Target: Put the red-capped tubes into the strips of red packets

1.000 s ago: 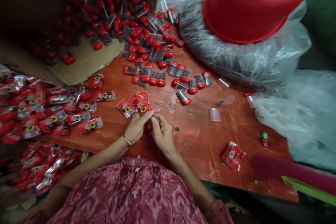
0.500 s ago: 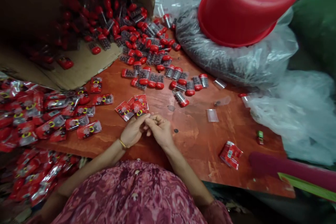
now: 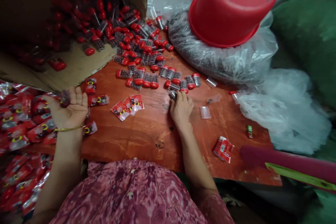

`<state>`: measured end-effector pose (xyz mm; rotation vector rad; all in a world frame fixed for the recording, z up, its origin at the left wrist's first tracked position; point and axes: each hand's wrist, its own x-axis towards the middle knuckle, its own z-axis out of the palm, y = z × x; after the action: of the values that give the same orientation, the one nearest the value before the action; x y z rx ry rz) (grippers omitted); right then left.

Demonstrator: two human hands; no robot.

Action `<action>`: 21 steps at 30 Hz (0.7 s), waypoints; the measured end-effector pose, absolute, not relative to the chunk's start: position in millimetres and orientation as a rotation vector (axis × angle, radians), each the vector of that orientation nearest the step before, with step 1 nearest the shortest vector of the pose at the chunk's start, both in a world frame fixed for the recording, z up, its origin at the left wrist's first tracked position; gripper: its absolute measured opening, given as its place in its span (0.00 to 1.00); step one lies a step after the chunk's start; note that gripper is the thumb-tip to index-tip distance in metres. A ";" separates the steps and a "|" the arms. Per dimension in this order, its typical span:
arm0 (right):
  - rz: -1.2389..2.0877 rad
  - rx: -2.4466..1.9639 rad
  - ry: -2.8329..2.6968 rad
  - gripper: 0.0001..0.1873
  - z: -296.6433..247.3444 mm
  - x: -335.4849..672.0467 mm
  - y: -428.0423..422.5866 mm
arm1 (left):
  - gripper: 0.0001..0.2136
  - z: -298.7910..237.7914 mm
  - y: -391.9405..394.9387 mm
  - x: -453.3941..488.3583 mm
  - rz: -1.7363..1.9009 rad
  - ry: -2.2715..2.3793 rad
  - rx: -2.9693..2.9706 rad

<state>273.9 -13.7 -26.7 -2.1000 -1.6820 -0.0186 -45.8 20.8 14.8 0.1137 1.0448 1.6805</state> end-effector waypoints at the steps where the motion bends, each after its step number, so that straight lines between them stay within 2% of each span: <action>1: -0.016 -2.094 -1.746 0.20 -31.6 280.6 -12.6 | 0.19 14.3 22.3 -48.4 1.682 1.067 0.135; 4: 0.035 -1.962 -1.928 0.20 -44.2 285.3 -17.2 | 0.22 11.7 15.5 -21.0 1.449 1.243 0.410; 8: 0.012 -1.808 -2.028 0.22 -49.3 275.5 -33.4 | 0.18 3.4 6.8 41.3 0.945 1.547 1.522; 11: -0.042 -1.735 -1.948 0.20 -48.0 268.6 -43.4 | 0.15 -5.6 12.6 60.8 0.564 1.621 2.096; 15: -0.046 -1.627 -1.875 0.13 -43.5 257.6 -48.4 | 0.13 -15.9 19.9 59.4 0.330 1.672 2.292; 18: -0.028 -1.521 -1.858 0.09 -36.6 245.1 -48.5 | 0.14 -19.4 16.7 58.1 0.358 1.698 2.315; 21: 0.146 -1.451 -1.750 0.08 -28.5 228.5 -47.6 | 0.14 -17.2 10.5 60.1 0.454 1.747 2.235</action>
<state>228.5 -47.6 -28.5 -1.4507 -1.7495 0.1456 60.1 10.5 -17.2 2.2349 1.7465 0.4545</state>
